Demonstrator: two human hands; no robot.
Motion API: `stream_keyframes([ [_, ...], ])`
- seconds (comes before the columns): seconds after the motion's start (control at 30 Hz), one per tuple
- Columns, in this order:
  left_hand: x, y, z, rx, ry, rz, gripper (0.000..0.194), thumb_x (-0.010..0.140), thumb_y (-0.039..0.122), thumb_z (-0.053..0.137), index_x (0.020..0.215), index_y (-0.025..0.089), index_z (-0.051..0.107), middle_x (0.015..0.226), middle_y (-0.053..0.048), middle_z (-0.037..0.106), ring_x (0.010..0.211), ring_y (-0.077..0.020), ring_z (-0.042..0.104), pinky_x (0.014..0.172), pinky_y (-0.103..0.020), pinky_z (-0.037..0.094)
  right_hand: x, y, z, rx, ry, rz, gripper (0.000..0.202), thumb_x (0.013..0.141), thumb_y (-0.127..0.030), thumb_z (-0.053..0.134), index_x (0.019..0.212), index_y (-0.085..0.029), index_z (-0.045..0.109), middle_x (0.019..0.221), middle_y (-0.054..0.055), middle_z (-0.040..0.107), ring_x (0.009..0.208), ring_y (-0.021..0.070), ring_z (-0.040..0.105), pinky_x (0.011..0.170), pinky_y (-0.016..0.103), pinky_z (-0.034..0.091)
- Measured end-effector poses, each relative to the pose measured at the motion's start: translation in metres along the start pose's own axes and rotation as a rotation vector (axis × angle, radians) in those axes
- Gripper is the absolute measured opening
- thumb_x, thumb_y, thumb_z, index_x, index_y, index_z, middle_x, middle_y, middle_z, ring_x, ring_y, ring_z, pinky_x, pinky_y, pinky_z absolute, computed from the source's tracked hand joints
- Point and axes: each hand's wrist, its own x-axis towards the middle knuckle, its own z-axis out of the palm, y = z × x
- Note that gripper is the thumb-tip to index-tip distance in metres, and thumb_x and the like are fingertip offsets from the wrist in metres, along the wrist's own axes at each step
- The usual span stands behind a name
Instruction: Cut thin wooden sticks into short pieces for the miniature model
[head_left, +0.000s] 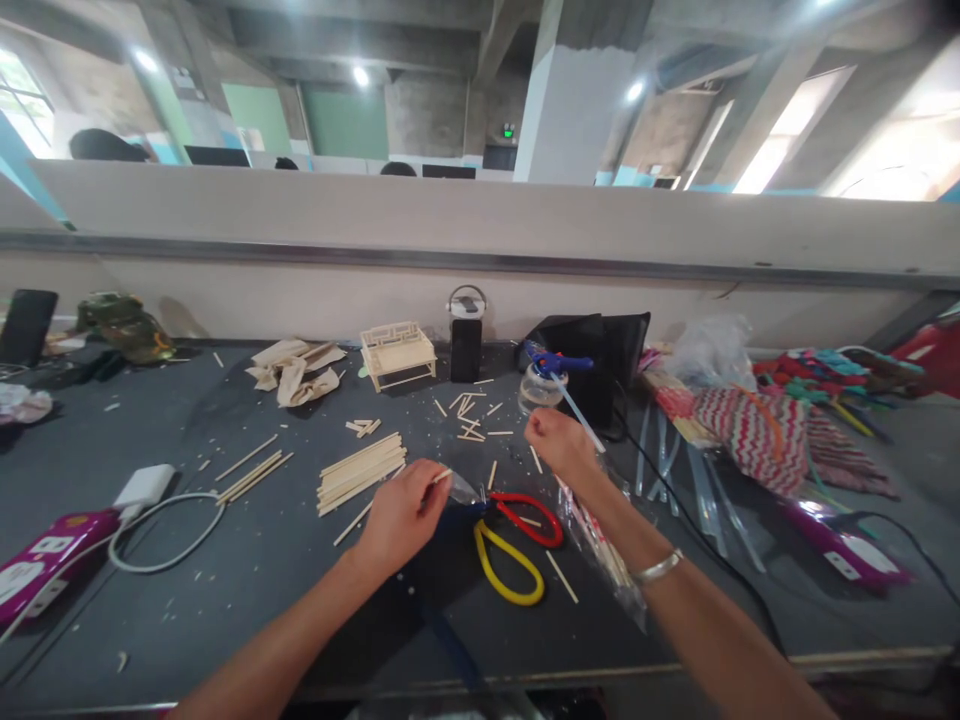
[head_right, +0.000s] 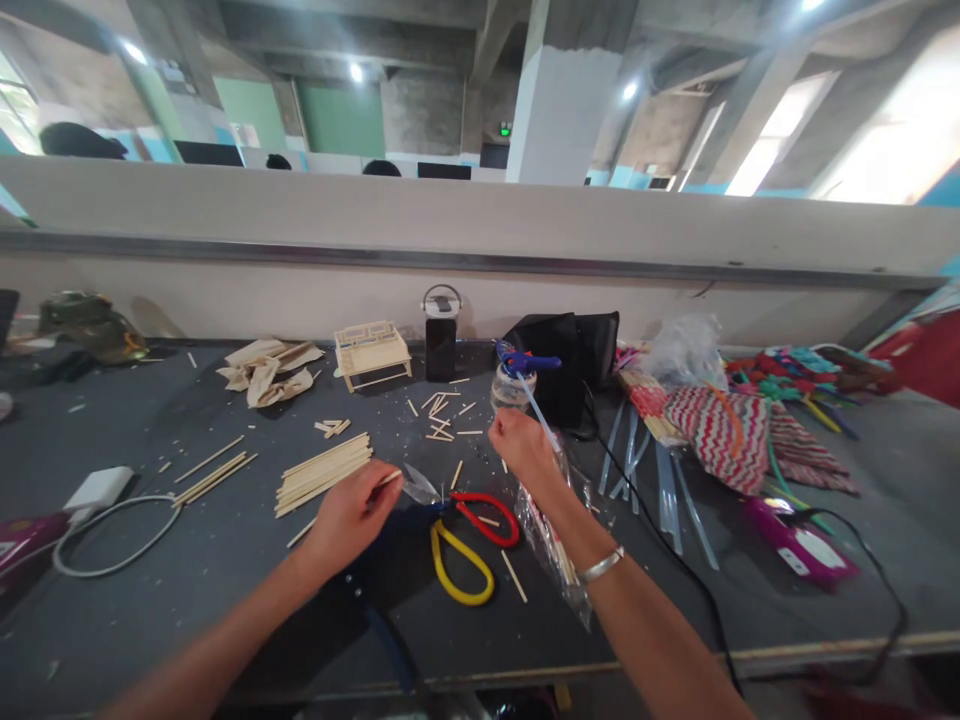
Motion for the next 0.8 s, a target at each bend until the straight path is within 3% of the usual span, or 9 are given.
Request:
stream_keyframes([
  [0.1, 0.000, -0.002, 0.010, -0.022, -0.047, 0.033, 0.020, 0.092, 0.030, 0.041, 0.085, 0.021, 0.057, 0.081, -0.004, 0.063, 0.074, -0.0168, 0.058, 0.064, -0.026, 0.040, -0.001, -0.015, -0.011, 0.005, 0.082, -0.042, 0.022, 0.089, -0.023, 0.040, 0.091, -0.020, 0.061, 0.090, 0.005, 0.069, 0.077, 0.0166, 0.063, 0.059, 0.024, 0.033],
  [0.23, -0.003, -0.011, 0.016, -0.016, -0.060, 0.031, 0.020, 0.092, 0.029, 0.041, 0.083, 0.020, 0.058, 0.080, -0.004, 0.063, 0.072, -0.0165, 0.058, 0.063, -0.026, 0.040, -0.001, -0.026, -0.020, 0.052, 0.166, 0.004, 0.021, 0.092, -0.025, 0.040, 0.099, -0.016, 0.058, 0.072, 0.007, 0.067, 0.064, 0.0192, 0.063, 0.056, 0.026, 0.034],
  [0.3, -0.003, -0.013, 0.015, -0.029, -0.038, 0.006, 0.021, 0.092, 0.031, 0.042, 0.081, 0.019, 0.057, 0.076, -0.003, 0.061, 0.069, -0.0155, 0.056, 0.061, -0.025, 0.039, -0.001, -0.027, -0.025, 0.234, 0.248, -0.061, 0.021, 0.094, -0.026, 0.040, 0.101, -0.016, 0.057, 0.076, 0.007, 0.067, 0.069, 0.0191, 0.065, 0.061, 0.026, 0.040],
  [0.4, 0.005, -0.009, 0.010, -0.080, 0.011, -0.037, 0.025, 0.091, 0.034, 0.043, 0.078, 0.019, 0.058, 0.068, -0.001, 0.057, 0.062, -0.0135, 0.052, 0.057, -0.024, 0.037, -0.004, -0.030, -0.040, 0.694, 0.447, -0.228, 0.021, 0.095, -0.030, 0.042, 0.108, -0.019, 0.053, 0.089, 0.005, 0.067, 0.075, 0.0159, 0.066, 0.067, 0.026, 0.049],
  [0.53, 0.025, 0.003, 0.002, -0.214, 0.110, -0.044, 0.021, 0.090, 0.033, 0.047, 0.090, 0.018, 0.061, 0.075, -0.001, 0.062, 0.065, -0.0122, 0.054, 0.059, -0.022, 0.039, -0.008, -0.042, -0.060, 1.136, 0.631, -0.293, 0.026, 0.092, -0.034, 0.052, 0.115, -0.024, 0.050, 0.090, 0.002, 0.065, 0.067, 0.0131, 0.066, 0.052, 0.023, 0.053],
  [0.67, 0.047, 0.012, 0.004, -0.286, 0.151, -0.057, 0.023, 0.086, 0.031, 0.051, 0.101, 0.017, 0.063, 0.078, -0.001, 0.064, 0.063, -0.0114, 0.052, 0.058, -0.021, 0.039, -0.011, -0.053, -0.054, 1.176, 0.646, -0.338, 0.026, 0.089, -0.032, 0.058, 0.113, -0.026, 0.053, 0.098, 0.003, 0.065, 0.077, 0.0147, 0.069, 0.059, 0.025, 0.058],
  [0.8, 0.061, 0.012, 0.014, -0.364, 0.084, -0.079, 0.027, 0.084, 0.032, 0.054, 0.102, 0.017, 0.065, 0.069, 0.002, 0.061, 0.059, -0.0105, 0.047, 0.055, -0.021, 0.036, -0.013, -0.056, -0.032, 1.114, 0.579, -0.314, 0.025, 0.087, -0.033, 0.059, 0.112, -0.026, 0.055, 0.109, 0.006, 0.064, 0.088, 0.0178, 0.069, 0.070, 0.030, 0.060],
])
